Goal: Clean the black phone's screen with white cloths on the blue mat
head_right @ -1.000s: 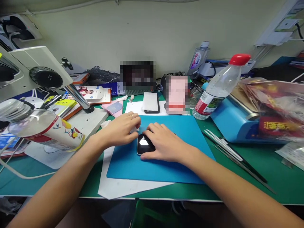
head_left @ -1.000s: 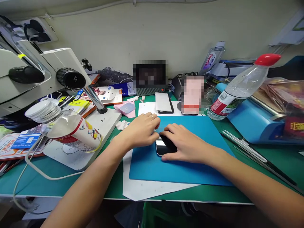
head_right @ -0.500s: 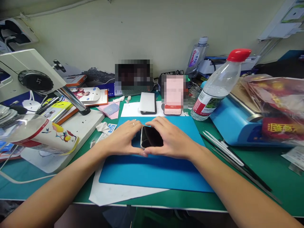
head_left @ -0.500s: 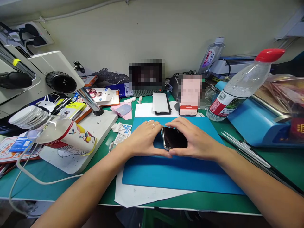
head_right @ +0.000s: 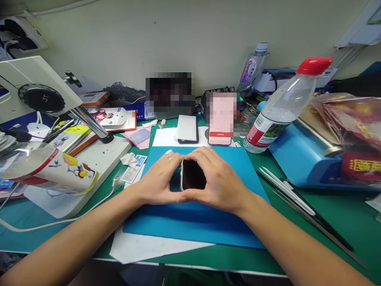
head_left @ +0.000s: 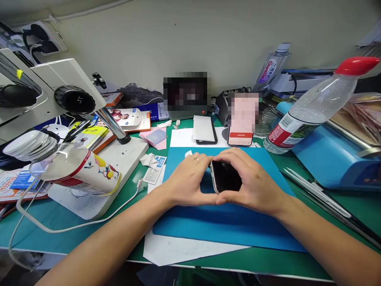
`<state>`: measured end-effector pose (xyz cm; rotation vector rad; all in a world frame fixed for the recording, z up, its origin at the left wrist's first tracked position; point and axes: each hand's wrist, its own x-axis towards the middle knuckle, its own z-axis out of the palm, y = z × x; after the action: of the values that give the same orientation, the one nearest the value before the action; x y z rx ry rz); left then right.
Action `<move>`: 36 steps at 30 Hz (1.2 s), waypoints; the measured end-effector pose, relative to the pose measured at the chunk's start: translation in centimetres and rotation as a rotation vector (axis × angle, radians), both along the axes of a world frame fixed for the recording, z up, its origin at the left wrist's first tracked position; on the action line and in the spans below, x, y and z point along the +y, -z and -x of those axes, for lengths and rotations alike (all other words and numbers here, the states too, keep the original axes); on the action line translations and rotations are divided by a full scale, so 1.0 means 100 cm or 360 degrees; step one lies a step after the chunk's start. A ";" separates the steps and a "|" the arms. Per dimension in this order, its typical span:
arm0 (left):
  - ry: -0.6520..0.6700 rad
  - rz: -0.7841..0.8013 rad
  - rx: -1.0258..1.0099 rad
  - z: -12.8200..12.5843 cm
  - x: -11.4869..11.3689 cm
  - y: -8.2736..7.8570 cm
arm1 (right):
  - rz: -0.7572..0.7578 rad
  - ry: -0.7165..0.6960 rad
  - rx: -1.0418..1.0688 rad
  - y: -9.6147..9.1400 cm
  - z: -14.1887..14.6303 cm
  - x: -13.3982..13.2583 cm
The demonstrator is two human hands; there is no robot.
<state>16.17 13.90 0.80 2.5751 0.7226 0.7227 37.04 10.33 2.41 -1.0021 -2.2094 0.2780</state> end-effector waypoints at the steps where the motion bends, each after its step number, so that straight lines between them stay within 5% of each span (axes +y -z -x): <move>1: -0.0001 -0.0021 -0.0031 0.000 0.000 0.001 | -0.0008 0.0008 -0.0006 -0.001 0.001 -0.001; 36: -0.0035 -0.0093 -0.0220 -0.002 0.001 0.004 | -0.0005 0.0045 -0.0042 -0.006 0.011 -0.009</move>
<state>16.32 14.02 0.42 2.5421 0.6966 0.9312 35.99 9.46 3.01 -1.0401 -2.2166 0.2498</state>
